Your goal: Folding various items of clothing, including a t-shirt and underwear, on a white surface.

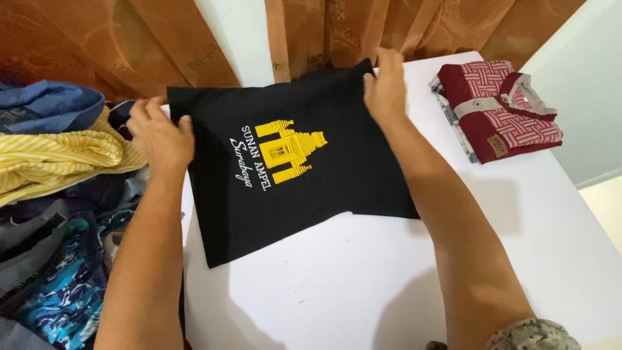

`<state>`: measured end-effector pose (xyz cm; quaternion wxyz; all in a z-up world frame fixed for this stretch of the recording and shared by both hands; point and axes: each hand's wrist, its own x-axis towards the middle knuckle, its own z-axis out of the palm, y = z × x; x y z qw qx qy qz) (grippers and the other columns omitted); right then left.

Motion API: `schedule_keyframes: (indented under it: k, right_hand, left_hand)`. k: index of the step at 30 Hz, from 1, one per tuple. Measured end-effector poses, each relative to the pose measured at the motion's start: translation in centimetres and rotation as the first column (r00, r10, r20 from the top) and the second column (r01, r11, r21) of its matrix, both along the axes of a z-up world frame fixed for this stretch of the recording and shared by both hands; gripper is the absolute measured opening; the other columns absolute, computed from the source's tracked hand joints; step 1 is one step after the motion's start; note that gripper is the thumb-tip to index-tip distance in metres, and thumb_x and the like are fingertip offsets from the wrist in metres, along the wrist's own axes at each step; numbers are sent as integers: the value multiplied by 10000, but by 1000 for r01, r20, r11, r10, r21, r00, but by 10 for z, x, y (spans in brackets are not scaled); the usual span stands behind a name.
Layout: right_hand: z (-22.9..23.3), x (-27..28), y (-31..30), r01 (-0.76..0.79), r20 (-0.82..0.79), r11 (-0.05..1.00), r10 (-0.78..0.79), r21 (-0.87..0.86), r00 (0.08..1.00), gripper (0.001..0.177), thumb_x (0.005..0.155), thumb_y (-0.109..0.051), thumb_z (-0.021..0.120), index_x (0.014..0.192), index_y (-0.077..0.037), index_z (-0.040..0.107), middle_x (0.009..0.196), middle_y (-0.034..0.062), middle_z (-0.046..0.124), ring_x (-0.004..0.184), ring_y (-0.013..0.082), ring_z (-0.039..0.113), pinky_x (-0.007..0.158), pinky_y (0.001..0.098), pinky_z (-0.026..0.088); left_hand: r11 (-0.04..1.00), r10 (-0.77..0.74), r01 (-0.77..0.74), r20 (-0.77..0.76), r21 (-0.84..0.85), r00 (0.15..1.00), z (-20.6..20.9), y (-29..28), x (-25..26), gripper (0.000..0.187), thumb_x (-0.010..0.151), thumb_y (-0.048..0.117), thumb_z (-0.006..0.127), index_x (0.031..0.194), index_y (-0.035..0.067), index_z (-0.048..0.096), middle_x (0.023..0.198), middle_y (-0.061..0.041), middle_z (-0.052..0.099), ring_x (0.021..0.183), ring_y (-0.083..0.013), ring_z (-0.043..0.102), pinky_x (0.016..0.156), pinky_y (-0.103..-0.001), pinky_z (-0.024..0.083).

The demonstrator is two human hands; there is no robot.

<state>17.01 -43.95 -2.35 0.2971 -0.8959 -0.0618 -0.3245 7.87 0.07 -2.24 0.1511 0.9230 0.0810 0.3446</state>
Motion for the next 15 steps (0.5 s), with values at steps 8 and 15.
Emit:
schedule_keyframes:
  k: [8, 15]
  right_hand:
    - [-31, -45, 53, -304, -461, 882, 116, -359, 880, 683, 962, -527, 535, 1544, -204, 383, 1672, 110, 196, 1530, 346, 159, 1103, 764, 171]
    - [-54, -33, 20, -276, -601, 876, -19, -395, 799, 818, 972, -717, 378, 1619, -236, 237, 1694, 87, 70, 1549, 350, 23, 1175, 729, 61]
  left_hand:
    - [975, -159, 220, -675, 6, 721, -35, -79, -30, 814, 948, 695, 381, 1594, 220, 242, 1700, -98, 64, 1553, -328, 5, 1147, -727, 43]
    - [972, -146, 230, -649, 45, 747, -43, -59, -34, 851, 936, 737, 382, 1618, 243, 263, 1718, -82, 108, 1580, -315, 50, 1212, -683, 87]
